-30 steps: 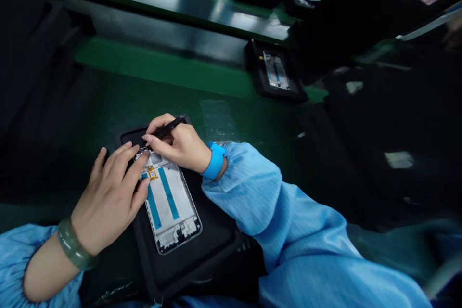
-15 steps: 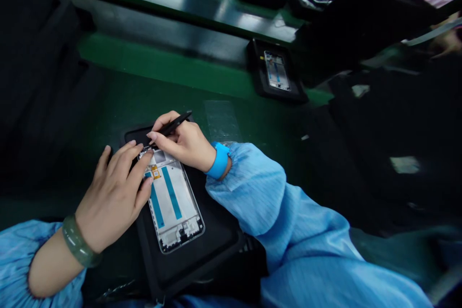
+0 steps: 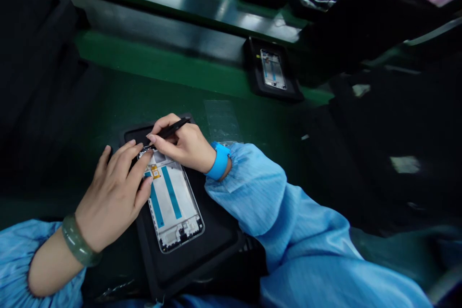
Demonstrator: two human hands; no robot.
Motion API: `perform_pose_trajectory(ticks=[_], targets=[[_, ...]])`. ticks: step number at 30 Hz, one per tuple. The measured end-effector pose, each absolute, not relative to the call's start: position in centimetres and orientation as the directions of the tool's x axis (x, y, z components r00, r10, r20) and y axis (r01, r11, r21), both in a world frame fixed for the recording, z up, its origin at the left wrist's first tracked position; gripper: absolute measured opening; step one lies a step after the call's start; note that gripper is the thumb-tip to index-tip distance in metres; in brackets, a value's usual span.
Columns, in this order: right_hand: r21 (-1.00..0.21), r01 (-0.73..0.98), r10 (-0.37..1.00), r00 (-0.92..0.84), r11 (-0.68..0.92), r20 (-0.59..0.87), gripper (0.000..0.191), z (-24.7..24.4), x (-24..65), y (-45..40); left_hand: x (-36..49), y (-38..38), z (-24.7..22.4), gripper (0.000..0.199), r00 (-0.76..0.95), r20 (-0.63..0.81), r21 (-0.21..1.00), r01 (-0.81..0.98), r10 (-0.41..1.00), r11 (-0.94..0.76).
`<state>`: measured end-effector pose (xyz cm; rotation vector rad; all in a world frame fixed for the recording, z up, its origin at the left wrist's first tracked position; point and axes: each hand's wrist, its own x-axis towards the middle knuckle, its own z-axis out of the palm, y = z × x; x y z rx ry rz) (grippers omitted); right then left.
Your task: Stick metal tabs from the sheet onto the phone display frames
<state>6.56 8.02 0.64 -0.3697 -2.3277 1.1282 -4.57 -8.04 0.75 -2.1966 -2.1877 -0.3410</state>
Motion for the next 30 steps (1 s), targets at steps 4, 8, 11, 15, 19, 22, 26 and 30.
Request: perform_pose_trajectory(ticks=[4,8,11,15,19,22,26,30], targets=[[-0.773,0.031,0.45,-0.828,0.633,0.335,0.016,0.57,6.59,8.1,-4.57,-8.03,0.73,0.044,-0.008,0.172,0.142,0.99,0.985,-0.017],[-0.765,0.027,0.447,-0.825,0.644,0.347,0.017,0.56,6.56,8.04,-4.55,-8.05,0.73,0.044,-0.01,0.162,0.138,0.99,0.987,-0.012],[-0.737,0.004,0.408,-0.835,0.676,0.37,0.016,0.6,6.54,7.97,-4.54,-8.07,0.71,0.043,-0.012,0.158,0.132,0.991,0.987,-0.009],[-0.739,0.012,0.404,-0.843,0.673,0.355,0.016,0.69,6.52,7.98,-4.54,-8.09,0.69,0.043,-0.015,0.162,0.138,0.99,0.987,-0.007],[-0.719,0.015,0.391,-0.847,0.695,0.36,0.017,0.7,6.44,7.97,-4.54,-8.07,0.72,0.043,-0.01,0.158,0.142,0.99,0.987,-0.013],[-0.681,-0.009,0.357,-0.846,0.732,0.395,0.017,0.61,6.36,7.86,-4.55,-8.04,0.74,0.043,-0.012,0.155,0.144,0.989,0.988,-0.011],[-0.691,0.022,0.389,-0.839,0.722,0.38,0.016,0.63,6.29,7.69,-4.56,-8.05,0.73,0.044,-0.013,0.15,0.149,0.989,0.989,-0.01],[-0.762,0.013,0.47,-0.794,0.647,0.386,0.016,0.88,6.35,7.73,-4.56,-8.1,0.75,0.045,-0.012,0.154,0.148,0.989,0.988,-0.011]])
